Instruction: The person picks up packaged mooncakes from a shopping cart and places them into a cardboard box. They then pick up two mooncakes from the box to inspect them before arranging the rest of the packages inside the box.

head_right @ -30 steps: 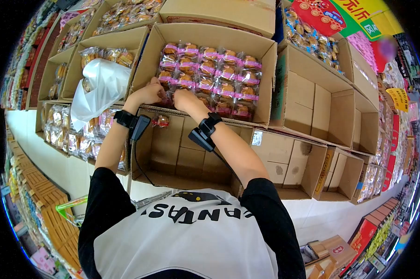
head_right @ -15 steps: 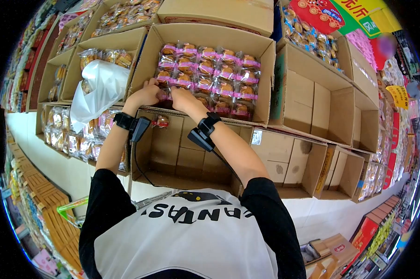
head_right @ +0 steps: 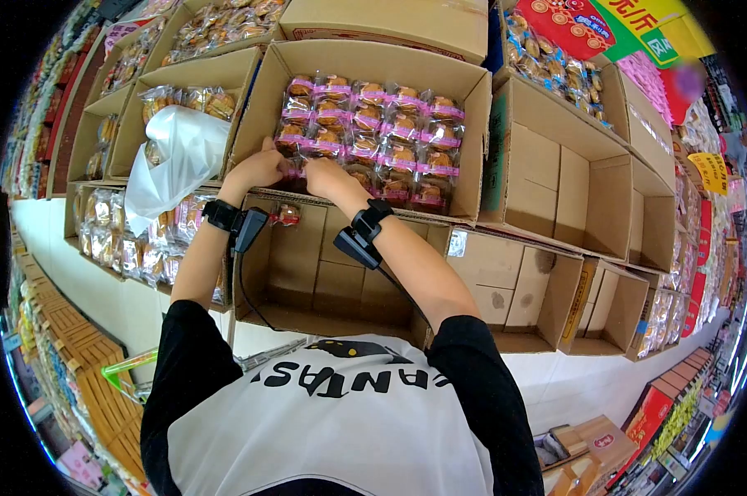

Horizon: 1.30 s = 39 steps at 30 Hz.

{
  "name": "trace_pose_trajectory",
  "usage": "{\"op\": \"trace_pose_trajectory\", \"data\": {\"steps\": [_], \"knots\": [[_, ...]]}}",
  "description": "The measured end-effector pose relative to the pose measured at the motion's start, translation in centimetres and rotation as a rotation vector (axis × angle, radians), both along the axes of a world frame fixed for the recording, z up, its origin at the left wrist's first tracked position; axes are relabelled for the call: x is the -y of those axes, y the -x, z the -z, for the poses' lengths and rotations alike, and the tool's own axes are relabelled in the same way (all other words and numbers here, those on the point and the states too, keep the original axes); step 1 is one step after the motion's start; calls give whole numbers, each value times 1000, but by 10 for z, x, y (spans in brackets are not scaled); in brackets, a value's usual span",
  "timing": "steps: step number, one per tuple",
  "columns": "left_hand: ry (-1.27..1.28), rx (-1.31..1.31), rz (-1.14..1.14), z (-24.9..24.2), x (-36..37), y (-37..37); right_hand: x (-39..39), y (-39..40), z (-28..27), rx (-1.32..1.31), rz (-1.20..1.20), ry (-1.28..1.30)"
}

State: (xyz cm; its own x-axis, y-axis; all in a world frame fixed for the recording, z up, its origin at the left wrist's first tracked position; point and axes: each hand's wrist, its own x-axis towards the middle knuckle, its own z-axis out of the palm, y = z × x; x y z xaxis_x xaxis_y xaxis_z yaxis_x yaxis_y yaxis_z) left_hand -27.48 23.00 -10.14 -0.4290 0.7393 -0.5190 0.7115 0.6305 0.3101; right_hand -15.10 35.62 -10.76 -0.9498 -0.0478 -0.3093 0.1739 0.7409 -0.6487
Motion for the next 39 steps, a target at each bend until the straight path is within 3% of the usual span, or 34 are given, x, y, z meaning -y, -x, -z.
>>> {"op": "trace_pose_trajectory", "data": {"steps": [3, 5, 20, 24, 29, 39], "knots": [[-6, -28, 98, -1, 0, 4, 0, 1, 1, -21, 19, -5], [-31, 106, 173, 0, 1, 8, 0, -1, -3, -27, 12, -13], [-145, 117, -3, 7, 2, 3, 3, -1, -14, 136, 40, -107], [-193, 64, 13, 6, 3, 3, 4, 0, -17, 188, 31, -113], [-275, 224, 82, 2, 1, 4, 2, 7, -3, 256, -73, -117], [-222, 240, 114, -1, -2, 5, 2, 9, 9, 230, -40, -63]]}}
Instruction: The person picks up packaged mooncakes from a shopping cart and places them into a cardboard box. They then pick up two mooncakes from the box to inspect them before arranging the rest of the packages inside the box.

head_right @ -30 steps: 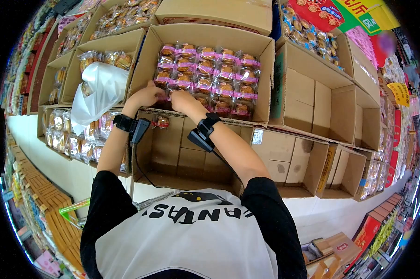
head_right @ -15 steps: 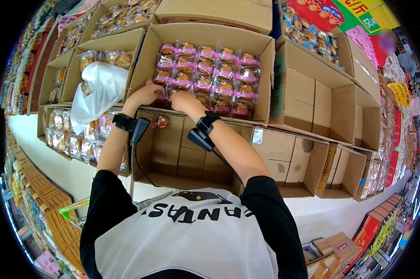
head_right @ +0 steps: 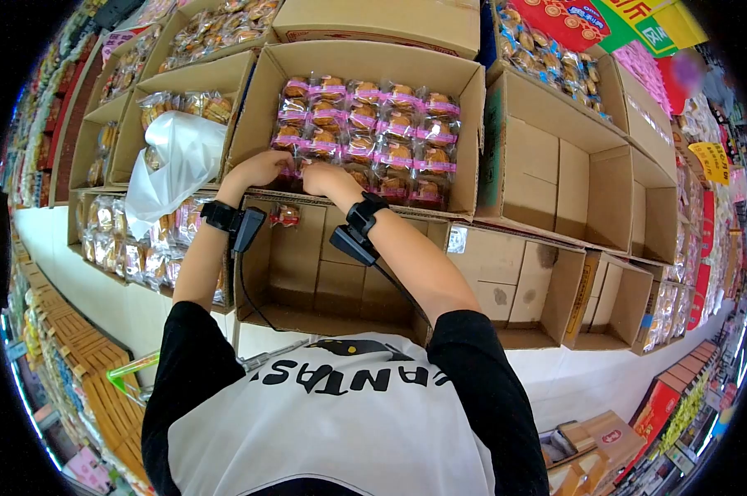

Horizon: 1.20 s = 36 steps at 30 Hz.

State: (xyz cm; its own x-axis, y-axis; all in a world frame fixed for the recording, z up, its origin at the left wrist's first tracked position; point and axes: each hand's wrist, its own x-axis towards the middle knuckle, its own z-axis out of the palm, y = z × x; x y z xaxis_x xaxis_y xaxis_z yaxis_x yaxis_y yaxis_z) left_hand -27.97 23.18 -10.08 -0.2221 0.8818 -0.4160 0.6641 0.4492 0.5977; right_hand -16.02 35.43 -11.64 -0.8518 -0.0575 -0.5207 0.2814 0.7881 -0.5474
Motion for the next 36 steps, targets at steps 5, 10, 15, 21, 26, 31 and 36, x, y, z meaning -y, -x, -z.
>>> {"op": "trace_pose_trajectory", "data": {"steps": [5, 10, 15, 21, 26, 31, 36], "knots": [[-80, -32, -13, 2, 1, -1, -4, -9, -26, -42, 221, -15], [-72, -13, -57, -5, -2, -4, -4, -11, -33, -60, 296, -33], [-133, -43, -93, -10, -5, -8, -4, -14, -36, -65, 297, -83], [-187, 16, -111, -12, -5, -12, -2, -16, -33, -117, 315, -111], [-182, 28, -86, -1, -3, -8, -3, -15, -33, -123, 230, -101], [-136, 54, -91, -6, -4, -8, -3, -15, -37, -105, 199, -87], [-93, 68, -93, -7, -4, -8, -2, -14, -32, -113, 201, -66]]}}
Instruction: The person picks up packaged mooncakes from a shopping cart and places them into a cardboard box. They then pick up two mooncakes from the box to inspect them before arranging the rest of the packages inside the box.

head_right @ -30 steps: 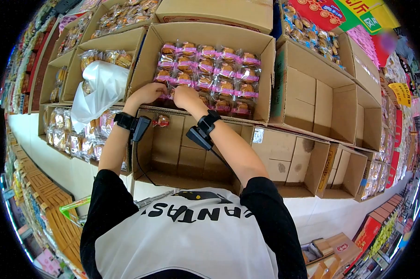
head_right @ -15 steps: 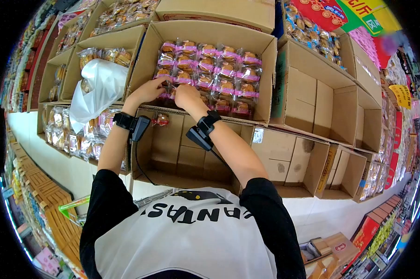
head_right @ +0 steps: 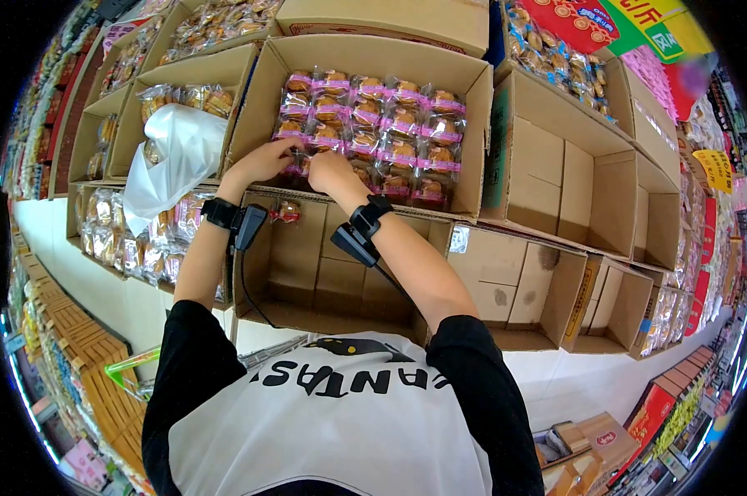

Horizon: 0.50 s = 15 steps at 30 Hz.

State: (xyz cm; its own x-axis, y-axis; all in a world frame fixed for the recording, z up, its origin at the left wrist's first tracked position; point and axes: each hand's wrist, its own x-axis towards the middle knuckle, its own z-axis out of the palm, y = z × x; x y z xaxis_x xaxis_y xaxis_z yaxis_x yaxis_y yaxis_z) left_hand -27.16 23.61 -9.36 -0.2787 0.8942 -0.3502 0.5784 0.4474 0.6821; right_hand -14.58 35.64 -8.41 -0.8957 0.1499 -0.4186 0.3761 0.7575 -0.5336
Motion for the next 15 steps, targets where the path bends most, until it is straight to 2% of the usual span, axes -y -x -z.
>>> {"op": "trace_pose_trajectory", "data": {"steps": [3, 5, 6, 8, 11, 15], "knots": [[-59, -18, -17, -2, 0, -2, 0, 1, 1, 14, 11, -29], [-8, -188, -293, -5, -2, -4, 1, 3, 0, 74, 49, -40], [-7, -189, -293, -2, 0, -2, 1, 3, -1, 73, 49, -39], [330, -417, 11, 5, 1, 4, 0, 3, -5, 100, 42, -45], [323, -325, 2, 2, 1, 2, 2, 2, -7, 105, 70, -61], [300, -344, -40, 3, 2, 0, 2, 2, -8, 116, 60, -49]]}}
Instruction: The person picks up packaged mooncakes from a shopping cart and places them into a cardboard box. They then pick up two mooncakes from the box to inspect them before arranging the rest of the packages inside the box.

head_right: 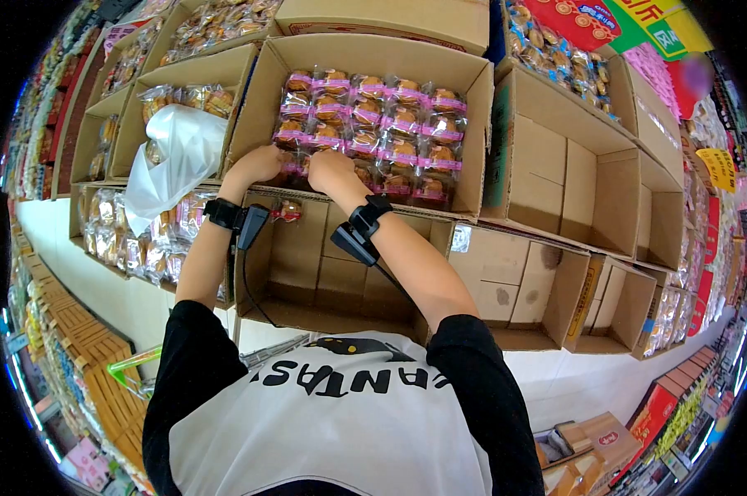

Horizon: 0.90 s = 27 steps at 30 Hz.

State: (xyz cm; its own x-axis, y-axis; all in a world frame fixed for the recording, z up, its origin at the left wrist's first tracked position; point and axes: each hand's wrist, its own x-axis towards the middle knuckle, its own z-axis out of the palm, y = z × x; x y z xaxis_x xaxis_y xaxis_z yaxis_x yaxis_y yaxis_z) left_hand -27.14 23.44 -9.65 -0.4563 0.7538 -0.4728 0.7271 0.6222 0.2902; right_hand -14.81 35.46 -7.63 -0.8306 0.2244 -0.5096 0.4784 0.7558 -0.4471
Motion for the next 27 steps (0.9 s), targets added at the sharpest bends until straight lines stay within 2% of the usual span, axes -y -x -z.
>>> {"op": "trace_pose_trajectory", "data": {"steps": [9, 12, 14, 15, 17, 18, 20, 21, 23, 24, 25, 27], "knots": [[-46, 39, 57, 15, 5, 11, 1, 0, -3, 19, -49, -6], [-146, 39, 53, 10, 3, 10, 0, 0, -2, 9, -36, 2], [0, 177, 45, -2, -2, 11, 0, 1, 0, -12, 18, -4], [-3, 169, 43, -6, -1, 12, -1, 0, -1, -21, 16, -7], [-107, 410, -118, -19, -2, 13, -5, -1, -4, -161, 97, 1], [-112, 401, -115, -28, -2, 11, -7, -3, -4, -171, 98, -3], [-255, 342, -276, -51, -1, 3, -10, -11, -11, -417, 124, 24], [-260, 335, -274, -60, 0, -1, -12, -18, -18, -425, 124, 20], [-644, 217, -329, -75, 0, -7, -13, -38, -37, -627, 112, 255], [-760, 205, -395, -80, -1, -10, -11, -48, -49, -636, 108, 250], [-768, 198, -391, -85, -1, -14, -8, -60, -62, -674, 101, 310], [-996, 62, -550, -95, -2, -28, 2, -80, -72, -722, 88, 363]]}}
